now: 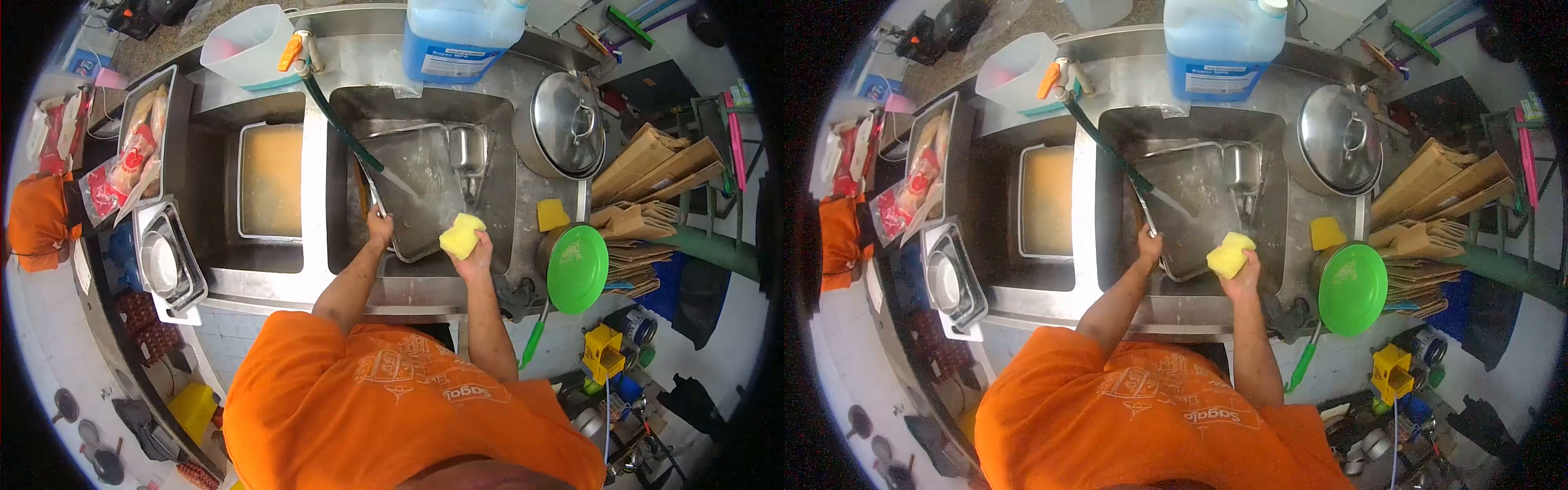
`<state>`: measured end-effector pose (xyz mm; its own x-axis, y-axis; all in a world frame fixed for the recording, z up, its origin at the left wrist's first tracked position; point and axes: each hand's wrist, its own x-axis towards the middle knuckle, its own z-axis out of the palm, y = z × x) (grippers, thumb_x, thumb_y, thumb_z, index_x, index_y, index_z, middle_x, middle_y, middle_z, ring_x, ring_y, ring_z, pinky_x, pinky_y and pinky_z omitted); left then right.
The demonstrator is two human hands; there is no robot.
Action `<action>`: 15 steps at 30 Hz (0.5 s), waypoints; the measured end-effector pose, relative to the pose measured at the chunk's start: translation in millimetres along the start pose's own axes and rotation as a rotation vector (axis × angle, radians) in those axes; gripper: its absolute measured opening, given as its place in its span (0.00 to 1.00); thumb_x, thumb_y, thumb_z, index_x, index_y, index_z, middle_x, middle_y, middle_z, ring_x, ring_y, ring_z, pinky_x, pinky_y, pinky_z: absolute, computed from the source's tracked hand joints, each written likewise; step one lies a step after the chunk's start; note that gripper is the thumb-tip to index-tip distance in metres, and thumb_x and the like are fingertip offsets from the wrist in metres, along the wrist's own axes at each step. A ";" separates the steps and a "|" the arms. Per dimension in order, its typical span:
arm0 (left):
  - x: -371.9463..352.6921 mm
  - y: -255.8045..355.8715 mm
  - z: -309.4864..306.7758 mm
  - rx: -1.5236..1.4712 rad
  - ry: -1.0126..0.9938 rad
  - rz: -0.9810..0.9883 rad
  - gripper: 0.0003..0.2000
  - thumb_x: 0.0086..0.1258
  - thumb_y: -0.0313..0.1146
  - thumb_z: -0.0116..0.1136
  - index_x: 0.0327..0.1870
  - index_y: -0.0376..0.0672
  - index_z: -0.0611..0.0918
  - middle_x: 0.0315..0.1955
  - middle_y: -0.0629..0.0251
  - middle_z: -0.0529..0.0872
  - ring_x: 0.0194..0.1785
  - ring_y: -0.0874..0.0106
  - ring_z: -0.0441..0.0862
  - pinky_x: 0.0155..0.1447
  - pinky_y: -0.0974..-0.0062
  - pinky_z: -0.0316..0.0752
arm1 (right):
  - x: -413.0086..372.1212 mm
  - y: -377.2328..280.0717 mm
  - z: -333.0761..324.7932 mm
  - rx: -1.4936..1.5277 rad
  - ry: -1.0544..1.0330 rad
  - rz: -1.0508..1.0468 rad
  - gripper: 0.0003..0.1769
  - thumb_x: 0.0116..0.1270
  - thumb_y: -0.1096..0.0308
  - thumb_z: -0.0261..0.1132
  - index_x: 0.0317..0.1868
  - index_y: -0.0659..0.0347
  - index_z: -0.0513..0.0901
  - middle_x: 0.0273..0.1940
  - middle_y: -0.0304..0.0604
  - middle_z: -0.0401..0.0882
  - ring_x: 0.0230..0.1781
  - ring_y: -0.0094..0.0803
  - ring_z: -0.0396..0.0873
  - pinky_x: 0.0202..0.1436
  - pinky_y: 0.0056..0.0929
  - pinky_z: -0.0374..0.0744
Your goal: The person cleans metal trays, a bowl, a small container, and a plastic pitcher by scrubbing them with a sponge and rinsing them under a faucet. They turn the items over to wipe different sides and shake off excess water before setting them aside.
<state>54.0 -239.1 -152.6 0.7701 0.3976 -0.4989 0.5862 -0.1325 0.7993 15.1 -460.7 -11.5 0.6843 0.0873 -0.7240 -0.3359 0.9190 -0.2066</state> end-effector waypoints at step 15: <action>-49.5 72.4 -95.5 -0.130 -0.264 -0.152 0.31 0.56 0.22 0.49 0.67 0.36 0.68 0.48 0.51 0.83 0.49 0.64 0.81 0.52 0.71 0.75 | 69.2 82.9 13.8 -1.990 -0.293 -0.373 0.19 0.57 0.66 0.67 0.48 0.68 0.82 0.48 0.59 0.81 0.52 0.50 0.79 0.57 0.38 0.75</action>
<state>34.3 -181.7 -38.1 0.7251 0.1526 -0.6715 0.6752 0.0340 0.7368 43.6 -373.2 -69.6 0.8668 0.2666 -0.4213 -0.1415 -0.6787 -0.7206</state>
